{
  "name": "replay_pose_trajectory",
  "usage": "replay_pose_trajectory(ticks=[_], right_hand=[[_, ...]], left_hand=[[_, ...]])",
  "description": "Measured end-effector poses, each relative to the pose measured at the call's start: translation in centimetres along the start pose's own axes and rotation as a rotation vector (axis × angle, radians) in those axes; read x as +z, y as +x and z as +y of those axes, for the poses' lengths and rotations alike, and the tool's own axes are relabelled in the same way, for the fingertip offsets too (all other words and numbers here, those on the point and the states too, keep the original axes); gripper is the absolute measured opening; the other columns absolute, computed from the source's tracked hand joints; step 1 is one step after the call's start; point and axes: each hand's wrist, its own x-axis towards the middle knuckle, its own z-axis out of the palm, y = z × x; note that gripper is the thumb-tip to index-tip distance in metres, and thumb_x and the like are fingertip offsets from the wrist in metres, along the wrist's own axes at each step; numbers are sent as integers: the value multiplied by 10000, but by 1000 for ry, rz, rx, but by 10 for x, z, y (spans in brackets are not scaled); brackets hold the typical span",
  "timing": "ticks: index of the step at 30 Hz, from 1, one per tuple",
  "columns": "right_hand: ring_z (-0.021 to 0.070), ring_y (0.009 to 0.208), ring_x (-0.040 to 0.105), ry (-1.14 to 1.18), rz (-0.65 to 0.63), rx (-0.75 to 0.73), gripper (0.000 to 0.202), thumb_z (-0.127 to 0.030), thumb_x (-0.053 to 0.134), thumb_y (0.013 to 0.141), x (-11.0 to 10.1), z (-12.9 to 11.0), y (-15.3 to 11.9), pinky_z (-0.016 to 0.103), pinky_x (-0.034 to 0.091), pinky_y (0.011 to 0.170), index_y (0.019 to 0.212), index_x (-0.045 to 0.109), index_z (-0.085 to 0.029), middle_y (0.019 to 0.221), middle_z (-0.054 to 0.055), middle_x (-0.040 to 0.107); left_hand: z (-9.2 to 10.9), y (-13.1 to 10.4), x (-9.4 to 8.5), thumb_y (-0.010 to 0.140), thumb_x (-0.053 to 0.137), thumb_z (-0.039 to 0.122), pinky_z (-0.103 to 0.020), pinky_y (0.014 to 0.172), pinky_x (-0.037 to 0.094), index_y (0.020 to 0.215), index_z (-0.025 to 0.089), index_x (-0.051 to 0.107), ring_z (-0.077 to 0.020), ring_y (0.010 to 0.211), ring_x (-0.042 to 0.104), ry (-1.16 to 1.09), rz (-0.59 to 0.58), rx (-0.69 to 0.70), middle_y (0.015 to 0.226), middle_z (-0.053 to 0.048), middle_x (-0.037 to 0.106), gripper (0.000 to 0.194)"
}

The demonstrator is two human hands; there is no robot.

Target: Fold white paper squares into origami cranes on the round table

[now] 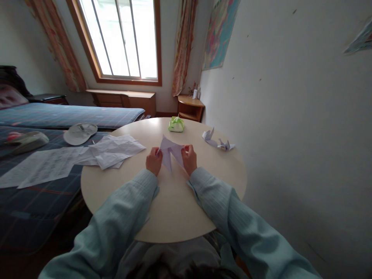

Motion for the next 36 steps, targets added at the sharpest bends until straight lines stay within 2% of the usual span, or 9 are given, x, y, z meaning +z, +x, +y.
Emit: replay_pose_trajectory(ticks=[5,8,14,16,19,22,24,29,36], right_hand=[[128,737,545,148,-58,-51,205,-359,368,775,0,-6,-5,254,431,660,729,468,-186,819,31,599],[127,761,548,229,-80,-52,324,-400,291,802,0,-7,-5,261,422,682,654,482,-184,818,29,612],[113,736,554,340,-59,231,112,-270,417,733,4,5,5,253,432,635,774,469,-180,865,37,599],[100,706,557,405,-100,322,105,-243,437,716,6,8,6,245,437,628,794,467,-179,852,29,596],[93,649,565,526,-213,411,141,-291,425,732,9,10,5,242,449,609,797,481,-180,803,21,597],[98,617,574,608,-312,414,223,-379,403,746,9,8,2,238,451,581,775,497,-178,742,18,603],[97,608,574,609,-331,382,240,-393,414,740,7,5,1,227,442,558,772,508,-174,718,16,603],[86,620,567,562,-273,339,247,-293,569,644,3,-2,2,211,429,544,846,491,-175,776,9,593],[89,578,567,588,-284,361,293,-306,579,632,5,-2,1,211,430,512,859,445,-178,712,-13,574]], left_hand=[[2,1,-3,748,421,271,-223,536,343,765,196,507,-134,599,513,33,0,-45,637,-4,540,116],[-1,3,-2,724,456,256,-223,528,347,700,186,505,-131,589,505,-64,25,-85,612,-5,528,89],[-11,8,8,630,570,330,-228,539,401,744,160,543,-129,614,520,-552,35,-168,680,-21,579,207],[-10,8,10,600,594,328,-234,555,417,756,151,551,-125,614,527,-699,16,-218,700,-26,595,239],[-8,8,12,581,611,317,-240,564,426,742,148,563,-120,600,533,-811,5,-279,689,-23,608,238],[-9,8,13,566,625,324,-239,556,423,716,147,576,-117,588,537,-818,24,-310,691,-30,618,237],[-10,8,13,554,632,339,-236,539,414,699,144,580,-116,573,538,-798,33,-323,689,-37,624,249],[-6,7,8,592,583,402,-218,447,348,648,124,581,-107,461,515,-733,-64,-326,532,-22,592,283],[5,3,3,551,605,399,-227,462,349,581,121,568,-107,454,495,-734,-66,-341,478,-6,554,281]])
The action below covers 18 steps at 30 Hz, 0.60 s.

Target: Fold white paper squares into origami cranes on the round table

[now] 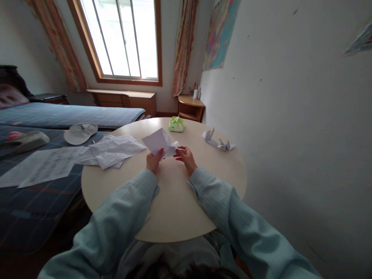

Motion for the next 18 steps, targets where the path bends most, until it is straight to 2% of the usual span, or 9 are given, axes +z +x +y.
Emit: replay_pose_trajectory(ticks=[4,7,10,12,14,16,18], right_hand=[[74,538,530,-2,57,-59,300,-221,597,590,-2,3,3,200,420,493,841,440,-178,644,-43,554],[74,554,518,-4,120,-94,271,-193,579,584,-3,4,5,198,424,495,815,440,-175,637,-47,538],[72,553,505,-9,199,-127,241,-181,554,592,-4,3,6,199,433,485,800,431,-174,633,-53,506],[69,537,499,-20,268,-153,208,-179,533,608,-5,3,6,202,439,470,782,418,-176,645,-53,487],[64,520,494,-43,339,-184,167,-183,511,628,-7,2,7,204,442,458,755,404,-180,662,-51,471],[62,515,489,-81,387,-213,134,-191,496,644,-8,2,8,206,447,458,732,395,-184,670,-48,460],[64,538,491,-132,400,-244,117,-195,492,652,-9,2,8,207,457,477,725,401,-188,683,-43,464]], left_hand=[[-7,4,0,546,604,398,-239,496,384,665,110,565,-124,519,516,-5,-49,-1,570,-28,576,314],[-16,10,-4,554,608,342,-258,574,427,928,147,509,-143,670,547,31,-3,111,810,-60,592,433],[-18,13,-8,550,616,277,-319,691,434,1120,182,376,-184,850,520,220,126,325,1066,-116,497,626],[-14,10,-11,596,574,238,-362,785,401,1156,164,340,-209,949,478,338,197,490,1139,-136,438,612],[-6,5,-12,673,471,177,-370,849,364,1160,151,340,-205,1003,446,392,278,632,1147,-131,425,505],[3,-3,-11,720,393,145,-364,887,338,1157,159,352,-196,1059,410,447,288,771,1150,-115,432,439],[8,-9,-9,755,368,164,-369,915,318,1161,153,357,-196,1097,386,512,196,895,1166,-115,436,406]])
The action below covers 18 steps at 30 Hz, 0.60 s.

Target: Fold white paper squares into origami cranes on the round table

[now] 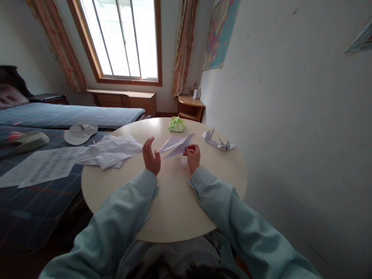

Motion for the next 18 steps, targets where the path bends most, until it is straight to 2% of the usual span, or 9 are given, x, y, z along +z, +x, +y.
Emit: replay_pose_trajectory(ticks=[3,6,9,13,18], right_hand=[[81,619,507,-79,-59,-93,120,-203,508,653,1,-2,-4,214,470,534,743,429,-195,725,-27,494],[101,686,519,-144,-157,-207,101,-203,515,659,2,-8,-12,240,468,608,749,469,-195,745,-11,523],[110,689,523,-180,-238,-291,59,-185,500,670,2,-12,-18,248,459,607,728,499,-190,748,0,530],[111,688,520,-219,-263,-352,59,-164,476,682,1,-13,-19,247,456,604,718,512,-194,747,1,524],[119,711,515,-209,-264,-358,104,-162,445,698,0,-9,-16,253,459,614,742,530,-202,767,6,540]], left_hand=[[6,-3,2,761,439,260,-374,916,328,1159,160,367,-199,1083,410,3,-193,118,1153,-110,470,416],[5,-7,8,741,494,313,-341,848,390,1126,171,400,-182,1000,475,-42,-300,91,1072,-95,533,421],[1,-8,10,773,448,311,-279,740,436,1079,178,437,-148,883,532,-106,-281,-25,952,-72,585,335],[3,-7,6,815,358,308,-243,659,440,1064,179,458,-129,761,559,-98,-216,-161,878,-56,603,298],[6,-4,3,837,294,277,-264,740,421,1068,180,479,-142,829,549,-84,-202,-118,929,-59,596,311]])
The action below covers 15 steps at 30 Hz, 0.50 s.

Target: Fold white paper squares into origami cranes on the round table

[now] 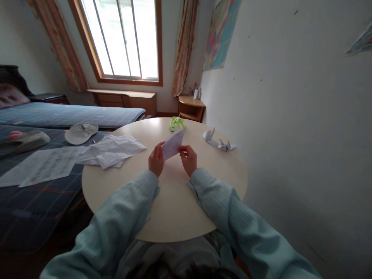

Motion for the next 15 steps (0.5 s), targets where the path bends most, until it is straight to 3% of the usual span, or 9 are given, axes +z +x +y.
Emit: replay_pose_trajectory(ticks=[4,9,15], right_hand=[[124,733,510,20,-22,-15,136,-148,434,693,0,0,-1,258,458,635,739,544,-215,790,5,552],[132,751,508,20,-63,-46,143,-149,423,697,0,-4,-2,265,454,654,719,546,-219,786,9,545],[136,767,507,15,-100,-68,154,-142,428,692,-1,-8,-3,263,439,668,711,559,-220,790,9,556]], left_hand=[[0,1,0,843,275,275,-267,768,412,1082,180,488,-149,884,524,-8,-9,50,966,-72,571,334],[-2,1,2,787,408,372,-252,635,439,1156,179,432,-145,768,522,32,-73,6,944,-87,542,417],[-6,1,5,741,490,374,-277,688,432,1163,179,424,-167,813,520,86,-59,41,933,-85,543,469]])
